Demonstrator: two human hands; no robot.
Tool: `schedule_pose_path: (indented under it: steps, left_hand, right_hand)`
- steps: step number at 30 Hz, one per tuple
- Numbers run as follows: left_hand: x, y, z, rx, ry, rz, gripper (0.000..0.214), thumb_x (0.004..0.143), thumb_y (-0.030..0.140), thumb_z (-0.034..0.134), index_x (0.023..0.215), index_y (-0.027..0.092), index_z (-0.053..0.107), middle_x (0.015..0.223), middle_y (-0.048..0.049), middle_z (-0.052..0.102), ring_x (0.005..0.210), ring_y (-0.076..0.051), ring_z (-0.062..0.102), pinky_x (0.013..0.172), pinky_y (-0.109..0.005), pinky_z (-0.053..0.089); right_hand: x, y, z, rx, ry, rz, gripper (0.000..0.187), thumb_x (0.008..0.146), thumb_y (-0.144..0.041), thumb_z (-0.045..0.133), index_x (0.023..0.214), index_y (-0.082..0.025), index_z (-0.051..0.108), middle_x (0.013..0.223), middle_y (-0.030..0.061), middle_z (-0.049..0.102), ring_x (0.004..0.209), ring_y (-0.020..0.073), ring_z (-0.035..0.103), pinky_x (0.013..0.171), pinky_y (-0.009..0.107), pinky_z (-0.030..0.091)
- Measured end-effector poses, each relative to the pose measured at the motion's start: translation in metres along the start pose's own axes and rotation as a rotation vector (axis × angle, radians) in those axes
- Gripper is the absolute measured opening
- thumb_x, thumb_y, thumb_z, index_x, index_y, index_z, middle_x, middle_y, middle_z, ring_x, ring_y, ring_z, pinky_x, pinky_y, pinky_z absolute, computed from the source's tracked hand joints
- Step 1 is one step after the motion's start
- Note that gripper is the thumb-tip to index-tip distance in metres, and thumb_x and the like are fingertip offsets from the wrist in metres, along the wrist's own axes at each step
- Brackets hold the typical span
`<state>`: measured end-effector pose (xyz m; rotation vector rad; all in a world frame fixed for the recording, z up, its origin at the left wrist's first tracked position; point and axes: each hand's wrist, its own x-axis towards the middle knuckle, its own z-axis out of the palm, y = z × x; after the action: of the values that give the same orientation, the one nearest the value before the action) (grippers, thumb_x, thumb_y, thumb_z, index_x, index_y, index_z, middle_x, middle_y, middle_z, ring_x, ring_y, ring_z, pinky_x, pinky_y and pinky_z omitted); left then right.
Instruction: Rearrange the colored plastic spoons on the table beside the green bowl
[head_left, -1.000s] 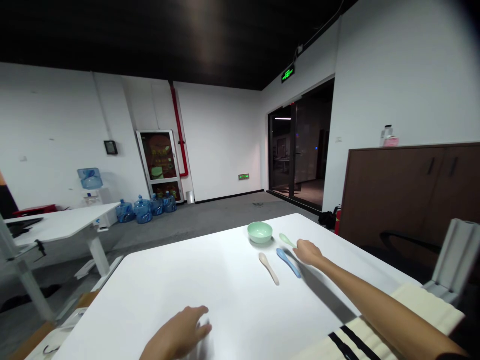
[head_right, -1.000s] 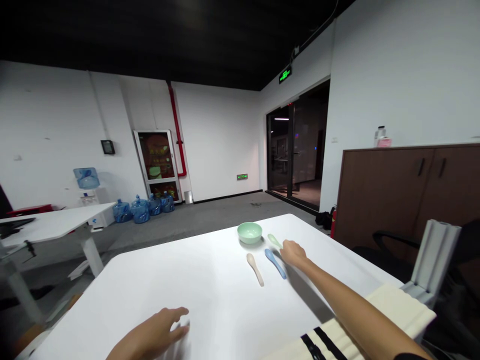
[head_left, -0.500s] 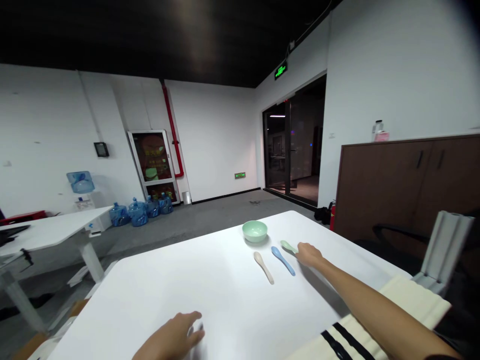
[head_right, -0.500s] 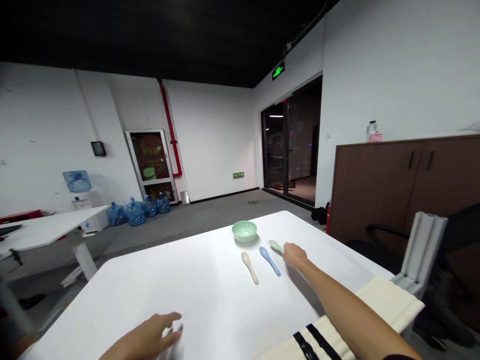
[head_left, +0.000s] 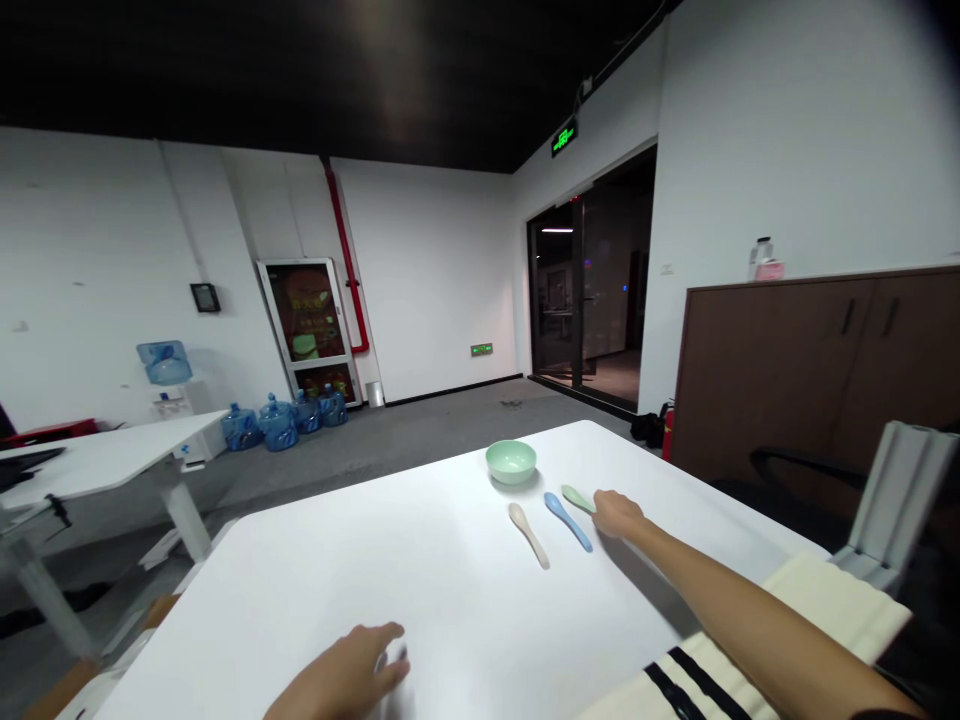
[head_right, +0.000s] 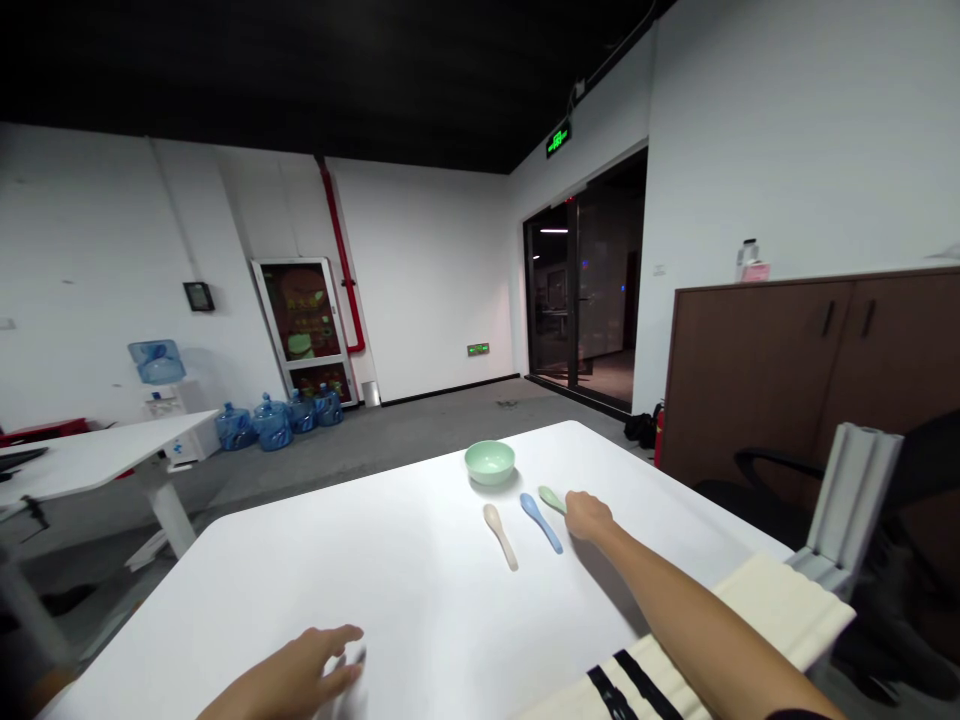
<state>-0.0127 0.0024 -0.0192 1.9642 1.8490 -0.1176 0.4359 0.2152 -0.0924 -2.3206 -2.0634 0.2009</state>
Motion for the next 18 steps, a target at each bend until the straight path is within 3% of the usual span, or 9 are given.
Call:
schedule_pose_path:
  steps: [11, 18]
  left_hand:
    - [0.004, -0.004, 0.003, -0.013, 0.000, 0.006, 0.057, 0.084, 0.056, 0.044, 0.133, 0.028, 0.053, 0.126, -0.0090, 0.062, 0.110, -0.027, 0.061, 0.094, -0.039, 0.045]
    - [0.001, -0.001, 0.000, -0.013, 0.005, 0.009, 0.057, 0.084, 0.055, 0.044, 0.133, 0.028, 0.054, 0.125, -0.0087, 0.062, 0.109, -0.027, 0.061, 0.094, -0.038, 0.046]
  right_hand:
    - [-0.006, -0.004, -0.008, 0.005, -0.010, 0.010, 0.028, 0.079, -0.022, 0.056, 0.103, -0.012, 0.066, 0.109, 0.0189, 0.066, 0.097, 0.0296, 0.065, 0.070, 0.033, 0.046]
    - [-0.021, -0.014, -0.032, 0.074, 0.078, 0.020, 0.039, 0.086, -0.047, 0.053, 0.102, -0.014, 0.067, 0.109, 0.0193, 0.066, 0.099, 0.0285, 0.064, 0.077, 0.034, 0.044]
